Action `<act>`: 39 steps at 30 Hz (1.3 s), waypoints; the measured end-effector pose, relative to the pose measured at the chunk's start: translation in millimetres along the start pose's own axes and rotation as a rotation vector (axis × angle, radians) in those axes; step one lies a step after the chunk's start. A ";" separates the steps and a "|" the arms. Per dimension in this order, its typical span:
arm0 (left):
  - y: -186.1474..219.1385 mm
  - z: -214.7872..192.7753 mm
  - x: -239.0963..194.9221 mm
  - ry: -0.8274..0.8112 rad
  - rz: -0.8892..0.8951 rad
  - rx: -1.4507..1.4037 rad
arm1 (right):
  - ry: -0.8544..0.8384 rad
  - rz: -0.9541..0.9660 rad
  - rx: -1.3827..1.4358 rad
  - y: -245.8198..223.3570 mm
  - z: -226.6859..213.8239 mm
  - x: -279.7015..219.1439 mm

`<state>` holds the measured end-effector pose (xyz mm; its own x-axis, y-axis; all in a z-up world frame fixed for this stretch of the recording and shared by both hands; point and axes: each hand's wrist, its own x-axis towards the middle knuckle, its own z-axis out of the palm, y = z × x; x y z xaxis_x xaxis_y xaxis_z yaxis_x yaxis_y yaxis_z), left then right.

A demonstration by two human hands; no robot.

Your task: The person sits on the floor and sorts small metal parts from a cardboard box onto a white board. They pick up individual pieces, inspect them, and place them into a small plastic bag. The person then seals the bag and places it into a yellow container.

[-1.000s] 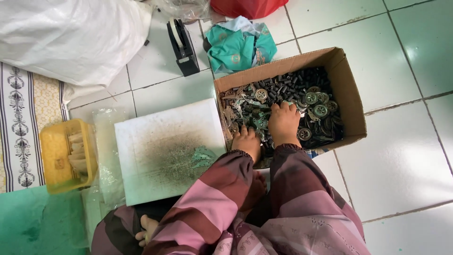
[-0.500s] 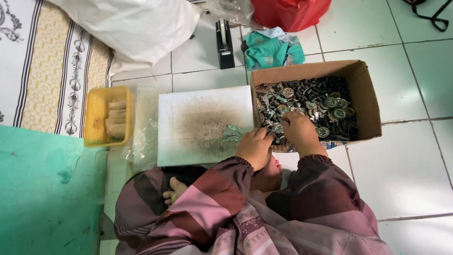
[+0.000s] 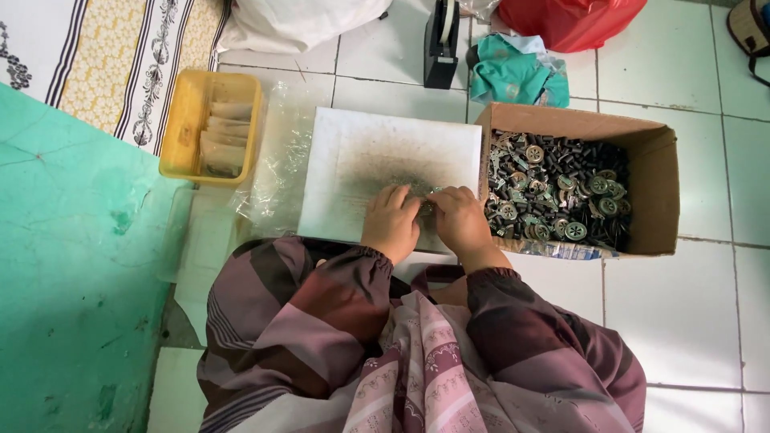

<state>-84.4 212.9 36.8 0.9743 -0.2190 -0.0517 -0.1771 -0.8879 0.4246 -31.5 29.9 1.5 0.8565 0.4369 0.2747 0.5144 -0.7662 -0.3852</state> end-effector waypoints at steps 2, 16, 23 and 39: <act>0.0 -1.9 2.4 -0.005 -0.004 0.014 | -0.006 -0.045 -0.058 2.5 7.7 2.0; 69.3 -9.5 29.4 -0.057 0.177 0.007 | -0.071 0.041 0.138 45.6 -69.8 -15.8; 119.3 72.7 92.3 -0.042 0.439 0.058 | -0.119 0.390 -0.028 174.8 -97.3 -66.2; 139.0 33.2 201.7 -0.607 0.358 0.848 | -0.053 0.441 -0.305 210.6 54.1 22.2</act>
<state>83.0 31.9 55.4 0.6585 -0.4750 -0.5838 -0.6998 -0.6718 -0.2428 98.2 -96.3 -121.2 0.9935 0.0599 0.0971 0.0766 -0.9810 -0.1784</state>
